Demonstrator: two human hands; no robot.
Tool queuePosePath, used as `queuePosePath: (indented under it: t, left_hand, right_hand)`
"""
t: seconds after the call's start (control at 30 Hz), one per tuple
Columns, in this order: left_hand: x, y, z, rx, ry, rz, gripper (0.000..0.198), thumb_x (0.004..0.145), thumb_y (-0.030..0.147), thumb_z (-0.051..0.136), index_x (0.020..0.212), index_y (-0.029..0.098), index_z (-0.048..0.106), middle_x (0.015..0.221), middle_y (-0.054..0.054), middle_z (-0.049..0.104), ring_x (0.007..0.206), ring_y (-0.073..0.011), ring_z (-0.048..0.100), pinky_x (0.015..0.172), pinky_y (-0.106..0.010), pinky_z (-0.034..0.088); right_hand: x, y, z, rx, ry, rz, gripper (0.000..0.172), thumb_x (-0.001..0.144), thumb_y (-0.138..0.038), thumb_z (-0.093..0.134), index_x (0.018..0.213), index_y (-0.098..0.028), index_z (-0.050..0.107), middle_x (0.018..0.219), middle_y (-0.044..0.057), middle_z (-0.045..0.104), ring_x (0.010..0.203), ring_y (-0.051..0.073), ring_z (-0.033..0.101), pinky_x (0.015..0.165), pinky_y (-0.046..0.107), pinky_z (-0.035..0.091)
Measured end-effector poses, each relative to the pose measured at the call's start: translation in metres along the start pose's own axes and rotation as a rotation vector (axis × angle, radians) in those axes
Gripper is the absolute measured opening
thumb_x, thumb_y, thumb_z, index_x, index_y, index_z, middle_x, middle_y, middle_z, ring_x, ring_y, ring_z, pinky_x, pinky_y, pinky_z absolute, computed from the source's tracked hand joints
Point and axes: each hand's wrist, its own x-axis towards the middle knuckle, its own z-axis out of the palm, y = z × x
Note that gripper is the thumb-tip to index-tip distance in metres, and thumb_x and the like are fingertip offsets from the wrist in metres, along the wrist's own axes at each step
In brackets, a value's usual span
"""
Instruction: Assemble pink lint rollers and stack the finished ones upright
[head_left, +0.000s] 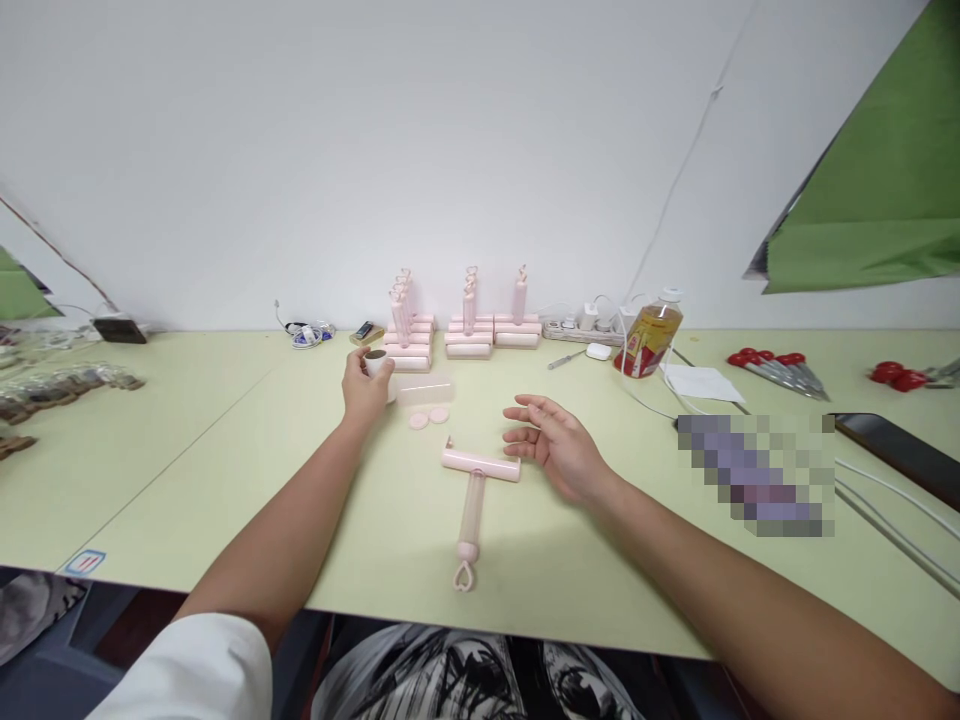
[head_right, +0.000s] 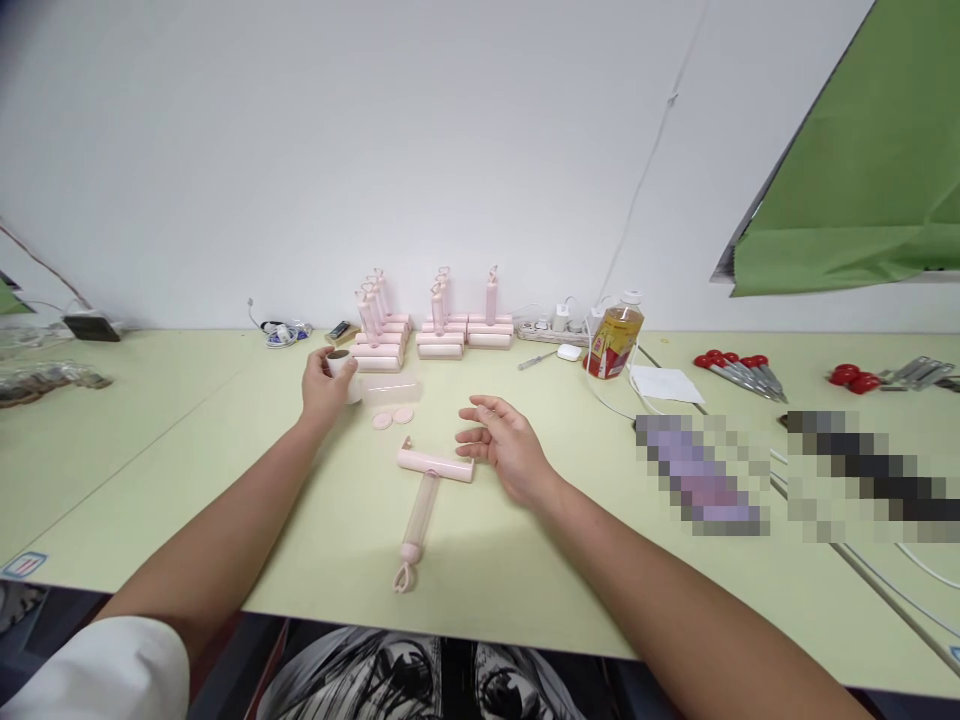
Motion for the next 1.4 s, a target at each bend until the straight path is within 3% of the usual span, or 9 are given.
queuePosePath:
  t: [0.13, 0.33, 0.43, 0.67, 0.8, 0.93, 1.03, 1.17, 1.4]
  left_hand:
    - [-0.005, -0.005, 0.002, 0.097, -0.084, -0.035, 0.054, 0.077, 0.04, 0.066, 0.124, 0.021, 0.048, 0.116, -0.008, 0.06, 0.101, -0.0216, 0.058, 0.09, -0.035, 0.046]
    - [-0.006, -0.005, -0.007, 0.052, -0.396, 0.01, 0.108, 0.065, 0.033, 0.078, 0.149, 0.021, 0.012, 0.143, -0.016, 0.044, 0.126, -0.0282, 0.049, 0.106, -0.042, 0.038]
    - [-0.004, -0.007, -0.01, 0.073, -0.438, 0.027, 0.11, 0.066, 0.029, 0.078, 0.151, 0.02, 0.009, 0.148, -0.017, 0.038, 0.131, -0.0298, 0.044, 0.109, -0.044, 0.034]
    - [0.0, -0.015, -0.005, 0.087, -0.413, 0.039, 0.108, 0.067, 0.034, 0.078, 0.151, 0.018, 0.011, 0.145, -0.018, 0.041, 0.131, -0.0306, 0.044, 0.108, -0.044, 0.035]
    - [0.002, -0.008, -0.008, 0.103, -0.254, 0.242, 0.104, 0.067, 0.042, 0.077, 0.148, 0.018, 0.017, 0.144, -0.021, 0.038, 0.133, -0.0317, 0.04, 0.102, -0.044, 0.04]
    - [-0.004, 0.022, -0.018, 0.252, -0.04, 0.458, 0.049, 0.081, 0.041, 0.059, 0.123, 0.016, 0.051, 0.112, -0.013, 0.06, 0.104, -0.0245, 0.057, 0.087, -0.036, 0.046]
    - [-0.016, 0.046, -0.022, 0.385, -0.373, 0.398, 0.028, 0.088, 0.042, 0.048, 0.092, 0.019, 0.063, 0.072, -0.002, 0.062, 0.067, -0.0161, 0.058, 0.064, -0.028, 0.043]
    - [-0.03, 0.054, -0.017, 0.512, -0.863, 0.32, 0.034, 0.08, 0.051, 0.056, 0.094, 0.021, 0.065, 0.066, 0.001, 0.063, 0.06, -0.0165, 0.056, 0.054, -0.026, 0.036]
    - [-0.03, 0.025, 0.001, 0.504, -0.946, 0.331, 0.031, 0.081, 0.047, 0.054, 0.085, 0.02, 0.068, 0.077, -0.003, 0.068, 0.066, -0.0173, 0.058, 0.058, -0.027, 0.039]
  right_hand:
    - [0.001, 0.0, -0.001, -0.008, 0.0, 0.004, 0.019, 0.084, -0.025, 0.063, 0.103, -0.022, 0.06, 0.098, 0.004, 0.067, 0.066, 0.015, 0.068, 0.062, 0.034, 0.059]
    - [0.002, 0.0, -0.001, -0.023, 0.009, 0.004, 0.021, 0.082, -0.025, 0.064, 0.103, -0.023, 0.059, 0.1, 0.004, 0.066, 0.066, 0.015, 0.067, 0.063, 0.034, 0.059]
    - [0.002, 0.003, -0.002, -0.042, -0.007, -0.009, 0.022, 0.081, -0.027, 0.065, 0.102, -0.023, 0.06, 0.1, 0.004, 0.065, 0.067, 0.015, 0.067, 0.064, 0.034, 0.059]
    - [0.004, 0.008, -0.005, -0.195, -0.051, -0.097, 0.024, 0.075, -0.033, 0.07, 0.095, -0.021, 0.064, 0.098, 0.003, 0.064, 0.07, 0.014, 0.066, 0.068, 0.034, 0.058]
    - [0.003, 0.011, -0.005, -0.335, -0.102, -0.188, 0.023, 0.073, -0.032, 0.071, 0.091, -0.019, 0.066, 0.093, 0.003, 0.066, 0.072, 0.014, 0.065, 0.071, 0.034, 0.057]
    - [0.002, 0.014, -0.006, -0.408, -0.148, -0.238, 0.02, 0.074, -0.031, 0.069, 0.089, -0.018, 0.067, 0.089, 0.003, 0.067, 0.073, 0.014, 0.065, 0.073, 0.034, 0.055]
    - [0.002, 0.015, -0.007, -0.423, -0.162, -0.245, 0.019, 0.075, -0.032, 0.069, 0.088, -0.018, 0.067, 0.087, 0.003, 0.068, 0.074, 0.015, 0.065, 0.073, 0.034, 0.054]
    - [0.003, 0.015, -0.007, -0.418, -0.16, -0.23, 0.02, 0.074, -0.033, 0.07, 0.087, -0.018, 0.067, 0.086, 0.004, 0.068, 0.074, 0.016, 0.066, 0.073, 0.035, 0.054]
    - [0.002, 0.014, -0.006, -0.446, -0.187, -0.221, 0.021, 0.073, -0.034, 0.07, 0.088, -0.018, 0.068, 0.085, 0.004, 0.069, 0.074, 0.016, 0.065, 0.074, 0.035, 0.053]
